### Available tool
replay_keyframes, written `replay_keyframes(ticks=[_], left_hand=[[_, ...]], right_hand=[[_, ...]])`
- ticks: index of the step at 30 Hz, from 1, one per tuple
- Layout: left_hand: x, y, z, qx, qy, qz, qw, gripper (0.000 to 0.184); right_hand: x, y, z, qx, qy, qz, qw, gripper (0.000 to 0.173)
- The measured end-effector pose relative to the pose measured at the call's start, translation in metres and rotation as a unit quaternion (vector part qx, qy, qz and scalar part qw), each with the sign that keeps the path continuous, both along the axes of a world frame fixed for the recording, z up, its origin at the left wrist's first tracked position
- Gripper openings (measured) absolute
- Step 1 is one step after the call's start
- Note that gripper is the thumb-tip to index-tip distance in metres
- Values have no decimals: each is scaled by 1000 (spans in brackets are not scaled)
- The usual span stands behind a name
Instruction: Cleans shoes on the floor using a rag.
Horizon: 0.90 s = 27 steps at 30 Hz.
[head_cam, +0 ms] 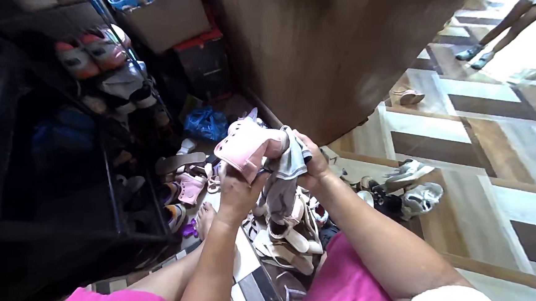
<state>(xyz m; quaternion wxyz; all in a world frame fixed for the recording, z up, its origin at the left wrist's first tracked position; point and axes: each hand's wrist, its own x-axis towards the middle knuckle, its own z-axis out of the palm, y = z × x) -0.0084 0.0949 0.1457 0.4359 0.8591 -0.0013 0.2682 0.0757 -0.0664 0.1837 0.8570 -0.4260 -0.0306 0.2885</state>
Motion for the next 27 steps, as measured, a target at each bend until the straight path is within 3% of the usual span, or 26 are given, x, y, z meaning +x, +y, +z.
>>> replay_keyframes(ticks=[2,3,4,6,8,11,13,14,17,19,22,24,27], left_hand=[[1,-1,-1,-58,-1,24,998,32],[-1,-4,2,-129,23,17,991,29],[-3,-9,5,-212,52,2,976,28],[-5,-21,8,-338,81,-22,938,24],[-4,-30,5,-410,78,-44,908,24],[-1,-32,6,-448,76,-71,888,36],[0,-34,11,-479,74,-47,873,38],[-2,-36,14,-502,78,-39,860,39],[-4,-45,20,-538,83,-29,839,39],[-3,-44,18,-553,79,-47,828,42],[-5,-43,19,-579,84,-85,806,50],[-7,-39,16,-592,94,-112,793,49],[-8,-40,13,-619,105,-104,771,47]], right_hand=[[-2,-1,5,-60,-44,-15,997,40],[-5,0,4,-116,-77,-45,989,33],[-7,0,1,-173,-125,-75,974,37],[-10,2,-14,-271,-261,-149,914,59],[-14,5,-25,-326,-390,-188,840,69],[-18,8,-26,-349,-549,-207,731,65],[-7,4,-25,-344,-605,-216,684,58],[1,1,-24,-357,-595,-224,684,57],[18,-7,-15,-379,-470,-248,758,60],[8,-4,-9,-345,-516,-230,749,62],[-5,11,-16,-295,-647,-134,691,55],[-1,10,-20,-325,-635,-117,691,55],[15,-2,-19,-412,-557,-177,699,55]])
